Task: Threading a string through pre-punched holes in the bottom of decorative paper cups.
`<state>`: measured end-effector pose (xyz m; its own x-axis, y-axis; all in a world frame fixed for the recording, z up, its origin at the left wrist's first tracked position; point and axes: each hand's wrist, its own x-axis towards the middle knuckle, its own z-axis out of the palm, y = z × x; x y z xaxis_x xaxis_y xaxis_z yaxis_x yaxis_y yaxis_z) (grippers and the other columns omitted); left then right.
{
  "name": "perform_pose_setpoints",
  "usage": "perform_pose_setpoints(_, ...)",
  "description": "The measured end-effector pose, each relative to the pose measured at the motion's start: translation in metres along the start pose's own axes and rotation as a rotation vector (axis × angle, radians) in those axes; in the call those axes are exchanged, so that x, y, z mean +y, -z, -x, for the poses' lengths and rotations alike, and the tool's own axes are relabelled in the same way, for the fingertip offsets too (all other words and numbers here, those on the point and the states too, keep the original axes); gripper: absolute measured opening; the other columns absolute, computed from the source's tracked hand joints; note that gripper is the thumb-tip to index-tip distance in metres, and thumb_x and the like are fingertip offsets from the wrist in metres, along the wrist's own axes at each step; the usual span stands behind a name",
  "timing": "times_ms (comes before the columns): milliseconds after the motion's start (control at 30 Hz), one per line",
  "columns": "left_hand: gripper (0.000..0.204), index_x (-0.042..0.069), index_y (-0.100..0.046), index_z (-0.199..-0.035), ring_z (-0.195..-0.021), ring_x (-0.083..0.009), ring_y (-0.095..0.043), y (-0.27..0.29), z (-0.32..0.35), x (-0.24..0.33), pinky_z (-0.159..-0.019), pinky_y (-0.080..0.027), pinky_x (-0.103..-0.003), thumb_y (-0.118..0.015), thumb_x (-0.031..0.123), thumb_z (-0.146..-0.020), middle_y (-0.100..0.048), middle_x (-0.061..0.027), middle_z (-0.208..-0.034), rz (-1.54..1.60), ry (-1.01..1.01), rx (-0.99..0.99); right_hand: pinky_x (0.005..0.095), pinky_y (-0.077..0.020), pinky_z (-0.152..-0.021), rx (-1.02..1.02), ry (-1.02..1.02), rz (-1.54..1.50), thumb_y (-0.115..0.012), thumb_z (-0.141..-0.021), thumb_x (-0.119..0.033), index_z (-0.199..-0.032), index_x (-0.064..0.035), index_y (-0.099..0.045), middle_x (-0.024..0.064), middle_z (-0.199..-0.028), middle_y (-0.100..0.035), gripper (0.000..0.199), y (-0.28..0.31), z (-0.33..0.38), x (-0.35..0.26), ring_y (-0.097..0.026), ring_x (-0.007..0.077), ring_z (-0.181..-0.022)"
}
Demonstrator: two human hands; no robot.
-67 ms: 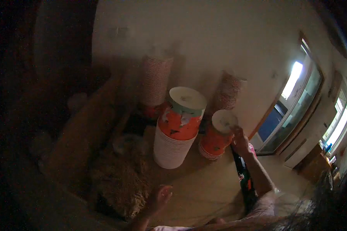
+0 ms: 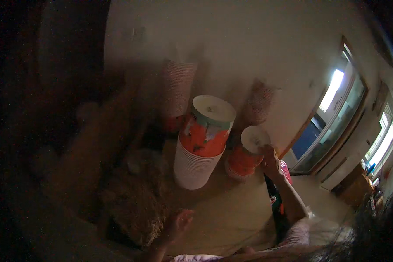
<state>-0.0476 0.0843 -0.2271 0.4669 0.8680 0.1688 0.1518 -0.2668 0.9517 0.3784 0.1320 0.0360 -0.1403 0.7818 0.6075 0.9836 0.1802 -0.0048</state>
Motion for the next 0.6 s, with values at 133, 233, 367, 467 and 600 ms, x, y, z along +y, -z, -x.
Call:
perform_pose_setpoints(133, 0.019, 0.007, -0.059, -0.099, -0.079, -0.0195, -0.056, 0.024, 0.013, 0.087, -0.065, -0.050, -0.029, -0.062, 0.009, -0.081, -0.055, -0.0093, -0.088, 0.308, -0.091, 0.135, 0.0369, -0.0430, -0.088, -0.076, 0.037, 0.073, -0.056, -0.072, -0.002, -0.124, -0.0059, -0.043, 0.0178, -0.121, -0.043, 0.053, 0.019, -0.008, -0.019, -0.045, 0.0338, -0.111)
perform_pose_setpoints(233, 0.017, 0.006, -0.059, -0.098, -0.081, -0.0203, -0.057, 0.035, 0.014, 0.104, -0.067, -0.051, -0.029, -0.061, 0.009, -0.081, -0.056, -0.0101, -0.089, 0.014, -0.010, 0.071, 0.0390, -0.0419, -0.089, -0.004, -0.257, 0.011, -0.052, -0.072, 0.000, -0.122, -0.0068, -0.044, 0.0182, -0.119, -0.045, 0.051, 0.009, -0.012, -0.019, -0.045, 0.0344, -0.111)
perform_pose_setpoints(367, 0.018, 0.006, -0.059, -0.098, -0.083, -0.0206, -0.058, 0.039, 0.024, 0.119, -0.070, -0.051, -0.030, -0.062, 0.010, -0.081, -0.057, -0.0100, -0.092, 0.093, 0.054, 0.059, 0.0417, -0.0402, -0.091, 0.043, -0.115, 0.090, -0.052, -0.072, 0.000, -0.122, -0.0077, -0.045, 0.0182, -0.118, -0.046, 0.051, 0.007, -0.017, -0.003, -0.045, 0.0347, -0.111)
perform_pose_setpoints(467, 0.018, 0.005, -0.059, -0.098, -0.085, -0.0203, -0.058, 0.037, 0.031, 0.103, -0.071, -0.051, -0.031, -0.062, 0.011, -0.081, -0.057, -0.0098, -0.093, 0.131, 0.055, 0.088, 0.0418, -0.0392, -0.093, -0.069, -0.112, 0.126, -0.051, -0.072, -0.001, -0.123, -0.0082, -0.045, 0.0175, -0.121, -0.045, 0.051, 0.018, -0.023, -0.017, -0.045, 0.0354, -0.111)
perform_pose_setpoints(600, 0.020, 0.004, -0.058, -0.098, -0.089, -0.0205, -0.059, 0.037, 0.028, 0.100, -0.073, -0.049, -0.032, -0.063, 0.011, -0.081, -0.058, -0.0101, -0.094, 0.232, 0.017, 0.082, 0.0413, -0.0361, -0.097, -0.105, -0.084, 0.190, -0.052, -0.073, -0.002, -0.127, -0.0080, -0.039, 0.0172, -0.126, -0.043, 0.056, -0.010, -0.004, 0.000, -0.039, 0.0359, -0.118)
